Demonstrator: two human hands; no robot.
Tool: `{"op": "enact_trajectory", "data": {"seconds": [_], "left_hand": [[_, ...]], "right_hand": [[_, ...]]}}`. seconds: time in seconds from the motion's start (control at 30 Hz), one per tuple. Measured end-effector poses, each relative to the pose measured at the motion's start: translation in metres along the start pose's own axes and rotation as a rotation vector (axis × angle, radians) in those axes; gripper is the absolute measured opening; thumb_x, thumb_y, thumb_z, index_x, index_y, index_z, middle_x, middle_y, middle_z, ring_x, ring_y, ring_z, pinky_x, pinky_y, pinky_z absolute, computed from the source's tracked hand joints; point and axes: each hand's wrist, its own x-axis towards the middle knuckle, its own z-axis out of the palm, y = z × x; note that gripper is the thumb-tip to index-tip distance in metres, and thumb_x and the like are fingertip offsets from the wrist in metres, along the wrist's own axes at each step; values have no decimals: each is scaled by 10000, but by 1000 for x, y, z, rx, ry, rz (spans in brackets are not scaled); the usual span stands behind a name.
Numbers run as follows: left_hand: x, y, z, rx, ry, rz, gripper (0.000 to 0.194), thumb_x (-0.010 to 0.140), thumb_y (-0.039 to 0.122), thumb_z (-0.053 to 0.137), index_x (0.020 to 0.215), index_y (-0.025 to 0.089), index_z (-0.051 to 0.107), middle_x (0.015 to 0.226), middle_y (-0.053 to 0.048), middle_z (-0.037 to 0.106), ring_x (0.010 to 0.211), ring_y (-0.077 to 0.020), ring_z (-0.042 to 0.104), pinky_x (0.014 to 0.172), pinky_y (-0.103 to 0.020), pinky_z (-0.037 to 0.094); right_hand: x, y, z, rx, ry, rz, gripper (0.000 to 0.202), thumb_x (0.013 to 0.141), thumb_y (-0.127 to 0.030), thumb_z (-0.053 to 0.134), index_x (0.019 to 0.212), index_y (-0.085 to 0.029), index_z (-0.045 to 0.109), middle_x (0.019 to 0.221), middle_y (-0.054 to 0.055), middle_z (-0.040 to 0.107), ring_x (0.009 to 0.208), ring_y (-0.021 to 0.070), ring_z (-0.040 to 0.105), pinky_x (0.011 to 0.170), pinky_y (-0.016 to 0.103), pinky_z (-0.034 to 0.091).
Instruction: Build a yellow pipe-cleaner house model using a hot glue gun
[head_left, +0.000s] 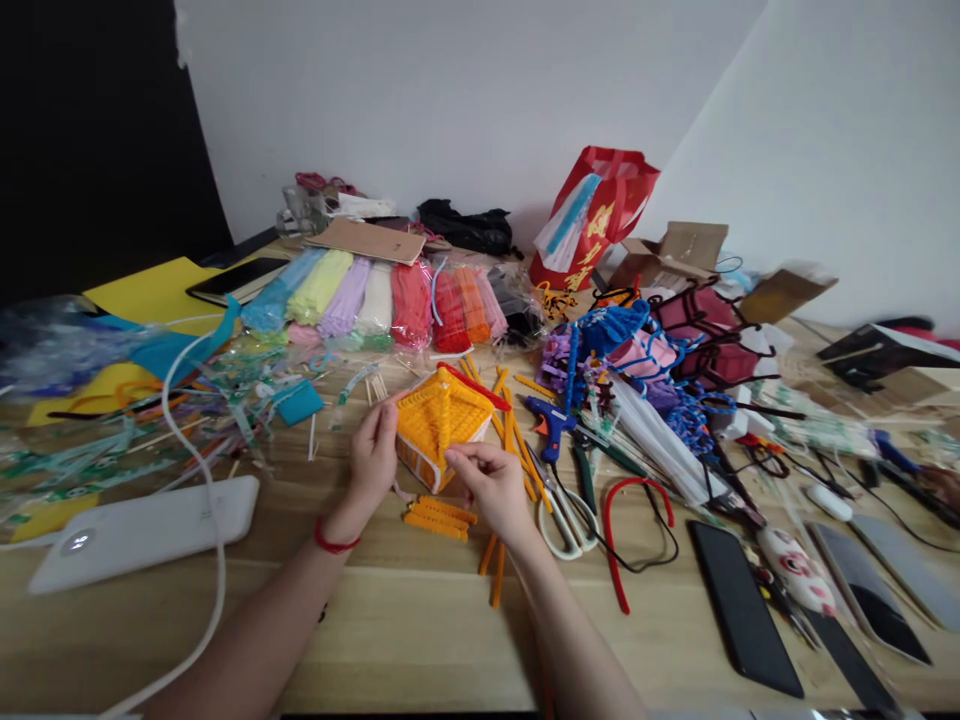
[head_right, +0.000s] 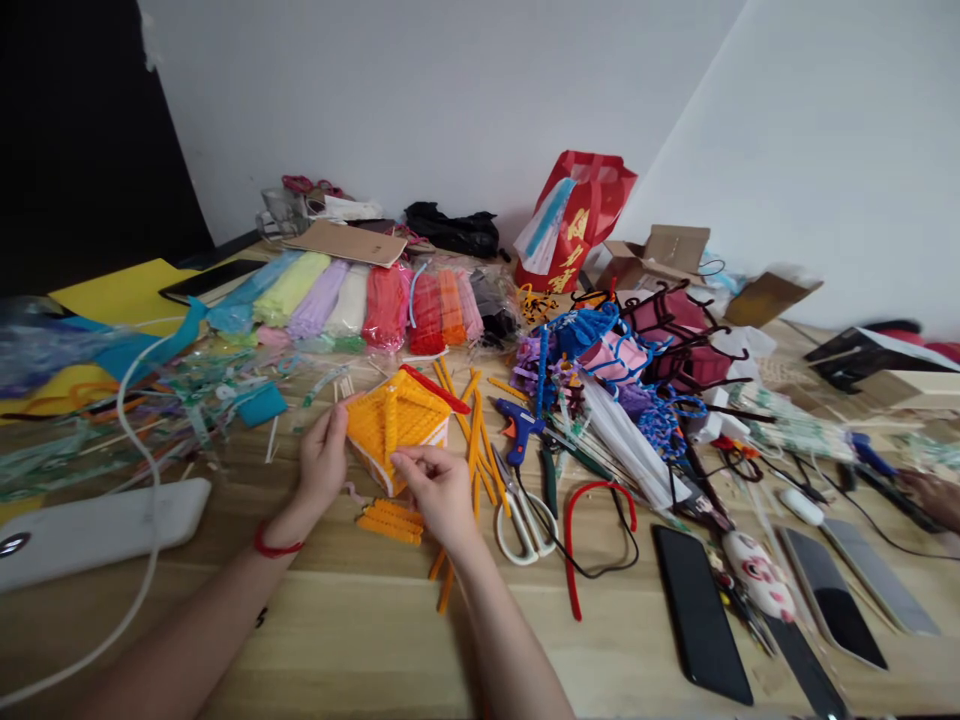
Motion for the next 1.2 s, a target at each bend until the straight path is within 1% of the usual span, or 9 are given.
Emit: {"op": "enact_trajectory", "data": {"seconds": [0.13, 0.33, 0.5, 0.67, 0.77, 0.9, 1.0, 1.07, 1.2], "left_hand": [[-2, 3, -3, 9, -16, 40, 442, 948, 463, 373, 1113, 165, 655, 1161, -105, 671, 1108, -223, 600, 959, -334, 456], [-15, 5, -13, 94, 5, 140, 403, 946, 397, 362, 978, 161, 687, 831, -61, 694, 741, -172, 636, 672, -279, 493], [-17, 8, -19, 143, 22, 161, 316, 921, 320, 419, 848, 170, 687, 669, -22, 642, 624, -148, 587, 596, -261, 442], [-3, 15, -24, 33, 84, 104, 359, 880, 280, 478, 536, 190, 532, 577, -6, 590, 591, -143, 579, 596, -263, 444], [11, 36, -29, -19, 95, 89, 382, 861, 301, 487, 494, 197, 484, 542, 6, 551, 596, -142, 569, 613, -259, 458], [37, 80, -35, -8, -276, 23, 231, 815, 372, 563, 677, 198, 628, 622, -1, 589, 586, -140, 550, 554, -243, 459], [58, 109, -36, 64, -702, 62, 264, 793, 356, 604, 1006, 214, 670, 953, -51, 641, 603, -114, 533, 538, -230, 447], [69, 120, -34, 155, -896, 96, 301, 785, 326, 611, 1064, 221, 656, 1165, -81, 600, 538, -72, 482, 504, -220, 421], [81, 122, -28, 339, -1061, 99, 302, 748, 292, 645, 1038, 207, 664, 673, 9, 605, 466, -86, 450, 446, -196, 347]], "right_hand": [[-6, 5, -4, -90, 127, -193, 253, 736, -392, 726, 896, -196, 729, 879, 64, 650, 780, 163, 620, 647, 267, 535], [-17, 7, -11, -92, 266, -258, 377, 827, -369, 639, 1180, -239, 622, 1274, 115, 521, 1221, 234, 502, 956, 396, 498], [-21, 4, -14, -80, 176, -254, 251, 839, -349, 638, 1059, -237, 680, 1285, 108, 539, 1222, 247, 515, 968, 411, 490], [-14, 0, -31, -36, 230, -233, 349, 846, -343, 631, 1180, -243, 606, 1128, 91, 640, 1020, 207, 629, 859, 376, 540], [-1, -12, -49, -174, 242, -300, 185, 829, -336, 647, 954, -211, 701, 990, 81, 671, 940, 201, 632, 774, 330, 541], [17, -51, -63, -257, 97, -302, 142, 822, -334, 655, 845, -211, 722, 896, 59, 664, 735, 147, 608, 619, 268, 511], [27, -84, -60, -220, -110, -208, 209, 807, -352, 673, 971, -228, 709, 1015, 55, 653, 636, 105, 578, 510, 227, 470], [32, -97, -54, -202, -280, -93, 309, 797, -353, 684, 1077, -221, 676, 845, 26, 659, 571, 97, 556, 480, 214, 449], [42, -98, -42, -233, -436, 40, 401, 750, -308, 725, 1127, -198, 643, 616, -39, 576, 509, 82, 484, 460, 191, 417]]}}
